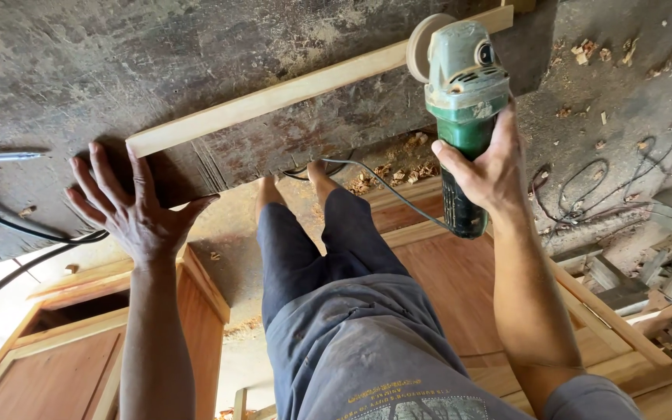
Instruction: The recorder is using an angle grinder with a sanding disc to sand the surface and edges of thin wooden slats on a workbench.
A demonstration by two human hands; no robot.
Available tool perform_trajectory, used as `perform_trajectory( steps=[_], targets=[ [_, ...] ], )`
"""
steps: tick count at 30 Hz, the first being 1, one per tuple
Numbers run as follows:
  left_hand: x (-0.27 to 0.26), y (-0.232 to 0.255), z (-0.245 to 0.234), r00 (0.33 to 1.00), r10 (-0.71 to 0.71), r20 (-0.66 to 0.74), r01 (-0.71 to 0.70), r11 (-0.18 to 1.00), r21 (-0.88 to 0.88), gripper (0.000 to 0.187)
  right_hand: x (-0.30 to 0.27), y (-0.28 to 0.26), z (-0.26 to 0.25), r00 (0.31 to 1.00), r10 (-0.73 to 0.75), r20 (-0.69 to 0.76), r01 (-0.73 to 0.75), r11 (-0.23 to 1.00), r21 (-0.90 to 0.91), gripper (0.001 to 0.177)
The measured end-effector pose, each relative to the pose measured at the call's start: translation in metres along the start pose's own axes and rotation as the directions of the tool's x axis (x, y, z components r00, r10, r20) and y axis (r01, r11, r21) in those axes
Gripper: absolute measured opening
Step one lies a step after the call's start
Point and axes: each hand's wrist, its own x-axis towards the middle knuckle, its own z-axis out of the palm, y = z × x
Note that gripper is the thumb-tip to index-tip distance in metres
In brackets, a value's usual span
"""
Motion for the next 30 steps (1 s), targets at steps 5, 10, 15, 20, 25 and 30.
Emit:
perform_trajectory(
  steps=[5, 10, 15, 20, 25, 30],
  targets=[
    [0.001, -0.002, 0.000, 1.000, -0.001, 0.003, 0.001, 1.000, 0.008, 0.126, 0.005, -0.020, 0.019, 0.997, -0.071, 0.008, 0.070, 0.997, 0.011, 0.084],
    [0.001, -0.001, -0.001, 1.000, -0.007, 0.020, 0.007, 1.000, -0.002, 0.126, 0.008, -0.052, 0.039, 0.998, -0.059, 0.029, 0.059, 0.998, -0.001, 0.089],
    [0.003, -0.002, -0.003, 0.998, -0.017, 0.065, 0.018, 1.000, -0.013, 0.131, 0.011, -0.086, 0.059, 0.998, 0.015, 0.060, -0.017, 0.999, 0.035, 0.093],
    [0.002, -0.001, -0.005, 0.998, -0.012, 0.066, 0.014, 1.000, -0.026, 0.132, 0.010, -0.116, 0.082, 0.998, -0.008, 0.069, 0.008, 1.000, 0.005, 0.094],
    [0.002, -0.002, -0.004, 0.998, -0.017, 0.064, 0.020, 0.999, -0.039, 0.133, 0.008, -0.139, 0.105, 0.995, -0.066, 0.081, 0.070, 0.996, -0.053, 0.092],
    [0.003, -0.001, -0.003, 0.997, -0.021, 0.067, 0.026, 0.997, -0.078, 0.135, 0.003, -0.144, 0.136, 0.980, -0.167, 0.105, 0.169, 0.986, -0.009, 0.098]
  ],
)
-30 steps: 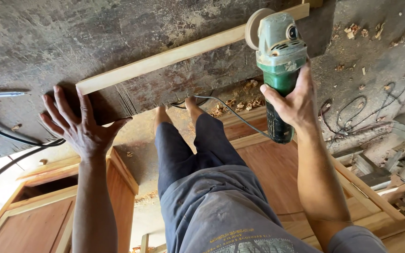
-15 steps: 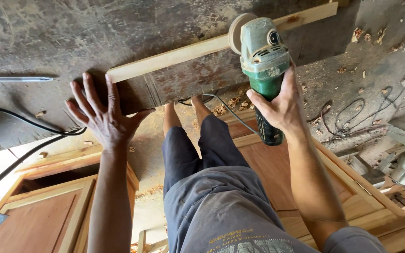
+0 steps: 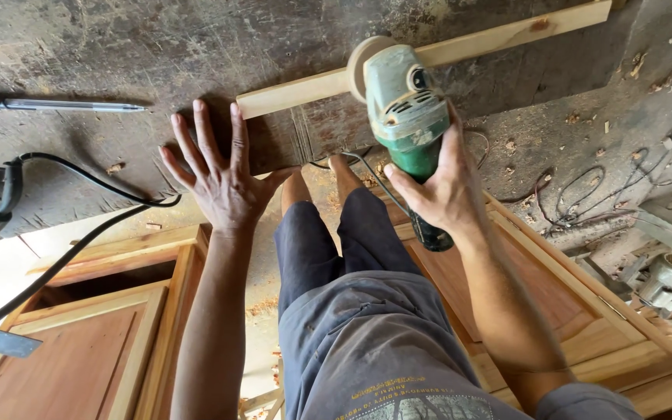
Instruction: The recorder is using an angle grinder with a sanding disc to sand the surface and edges of thin wooden slats on a workbench.
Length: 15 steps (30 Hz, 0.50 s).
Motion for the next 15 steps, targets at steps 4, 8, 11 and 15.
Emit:
perform_trajectory(
  steps=[4, 8, 11, 15],
  targets=[
    [0.000, 0.001, -0.001, 1.000, -0.003, 0.017, 0.003, 1.000, -0.015, 0.135, 0.003, -0.021, 0.017, 1.000, 0.000, 0.023, 0.001, 0.999, -0.039, 0.099],
    [-0.001, -0.001, -0.001, 1.000, 0.002, 0.012, -0.002, 1.000, -0.021, 0.133, 0.007, -0.041, 0.037, 1.000, -0.001, 0.015, 0.002, 1.000, -0.026, 0.096],
    [-0.002, 0.000, 0.000, 1.000, 0.017, -0.011, -0.018, 0.999, -0.031, 0.130, 0.010, -0.057, 0.050, 0.998, 0.038, 0.055, -0.039, 0.999, 0.019, 0.097],
    [-0.003, -0.002, 0.002, 0.998, 0.035, -0.056, -0.036, 0.999, -0.017, 0.125, 0.022, -0.087, 0.049, 0.994, 0.052, 0.094, -0.054, 0.998, 0.014, 0.100]
  ],
)
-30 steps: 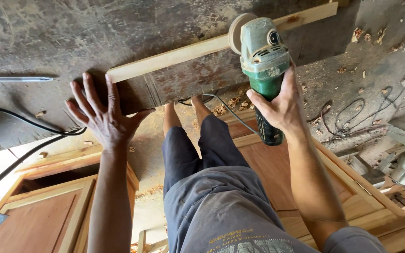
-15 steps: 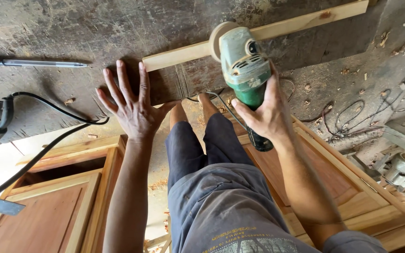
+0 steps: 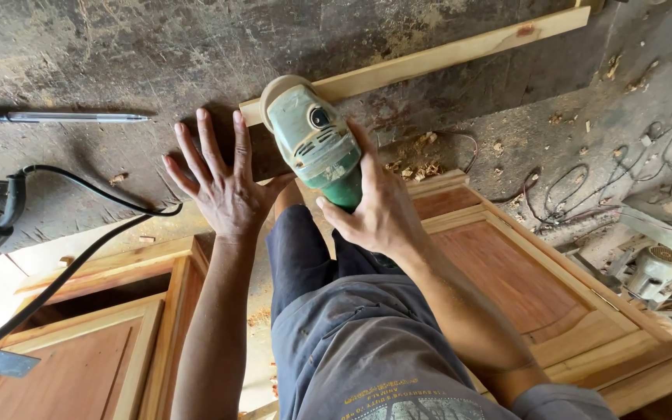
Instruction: The recorder is using an angle grinder with a sanding disc to sand the surface and edges of thin wooden slats on a workbench.
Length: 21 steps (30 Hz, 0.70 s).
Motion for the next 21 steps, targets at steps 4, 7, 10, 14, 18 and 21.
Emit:
perform_trajectory(
  steps=[4, 7, 10, 14, 18, 21],
  targets=[
    [0.003, 0.003, -0.005, 1.000, -0.016, 0.021, 0.016, 1.000, -0.006, 0.126, -0.008, 0.022, 0.004, 0.998, -0.042, -0.038, 0.042, 0.999, -0.004, 0.098],
    [0.005, 0.004, -0.007, 0.997, -0.045, 0.056, 0.046, 0.999, -0.024, 0.129, -0.014, 0.044, -0.010, 0.999, -0.014, -0.050, 0.014, 1.000, -0.003, 0.096],
    [0.003, 0.003, -0.006, 0.995, -0.058, 0.080, 0.059, 0.998, -0.013, 0.133, -0.018, 0.064, -0.033, 0.998, 0.022, -0.063, -0.019, 0.999, 0.046, 0.097],
    [0.002, 0.000, -0.005, 0.996, -0.044, 0.082, 0.041, 0.999, 0.034, 0.134, -0.020, 0.081, -0.071, 0.995, 0.022, -0.100, -0.026, 0.999, -0.032, 0.098],
    [0.005, 0.004, -0.008, 0.994, -0.047, 0.101, 0.040, 0.997, 0.069, 0.133, -0.027, 0.118, -0.104, 0.990, 0.055, -0.127, -0.055, 0.998, -0.002, 0.097],
    [0.003, 0.004, -0.006, 0.995, -0.042, 0.085, 0.034, 0.995, 0.089, 0.130, -0.034, 0.149, -0.127, 0.990, 0.047, -0.131, -0.048, 0.999, -0.005, 0.097]
  ],
)
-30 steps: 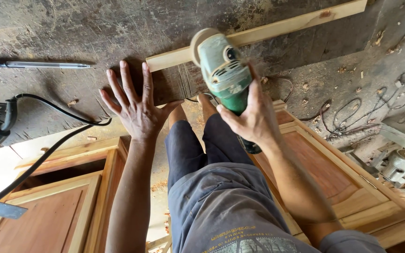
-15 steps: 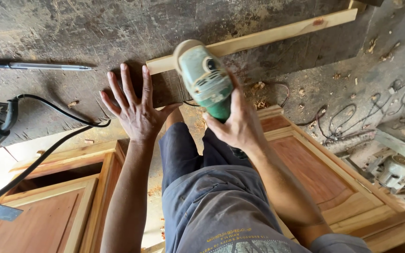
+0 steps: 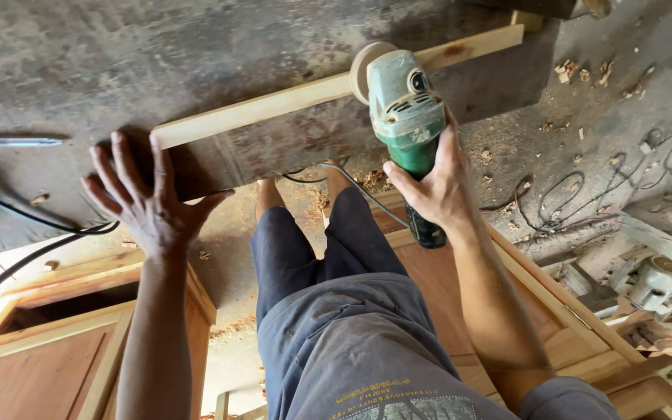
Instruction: The recorder is using an angle grinder with a sanding disc to sand the surface and edges of thin wooden slats on a workbench.
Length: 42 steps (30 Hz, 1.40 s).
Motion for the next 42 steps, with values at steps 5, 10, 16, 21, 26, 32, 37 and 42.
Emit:
perform_trajectory(
  steps=[5, 10, 16, 21, 26, 32, 37, 42],
  targets=[
    [-0.002, 0.000, 0.003, 1.000, 0.008, -0.026, -0.007, 1.000, 0.002, 0.127, 0.000, 0.044, -0.041, 0.999, 0.014, -0.030, -0.012, 0.998, 0.069, 0.094],
    [-0.006, -0.006, 0.011, 0.999, 0.018, -0.046, -0.016, 0.999, 0.030, 0.129, -0.008, 0.101, -0.075, 0.995, 0.088, -0.052, -0.080, 0.987, 0.137, 0.091],
    [0.026, 0.061, 0.018, 0.916, 0.149, -0.373, -0.166, 0.986, -0.013, 0.115, -0.026, 0.119, -0.111, 0.982, 0.018, -0.190, -0.025, 0.999, -0.037, 0.080],
    [0.091, 0.145, -0.003, 0.922, 0.319, -0.220, -0.315, 0.948, 0.054, 0.083, -0.032, 0.097, -0.096, 0.991, 0.052, -0.126, -0.030, 0.985, 0.171, 0.076],
    [0.061, 0.099, 0.008, 0.981, 0.184, 0.065, -0.175, 0.977, -0.123, 0.052, -0.040, 0.053, -0.063, 0.994, 0.016, -0.110, 0.004, 0.983, 0.183, 0.074],
    [0.035, 0.104, 0.012, 0.987, 0.117, -0.111, -0.111, 0.992, 0.054, 0.105, -0.038, -0.007, -0.009, 0.998, 0.047, -0.038, -0.041, 0.988, 0.151, 0.085],
    [0.032, 0.113, 0.022, 0.998, 0.021, -0.067, -0.021, 1.000, -0.003, 0.110, -0.026, -0.036, 0.015, 0.997, 0.069, 0.028, -0.073, 0.984, 0.166, 0.091],
    [0.038, 0.116, 0.017, 1.000, 0.013, -0.020, -0.015, 0.995, -0.097, 0.106, -0.023, -0.049, 0.027, 0.998, 0.013, 0.065, -0.021, 0.992, 0.126, 0.092]
  ],
)
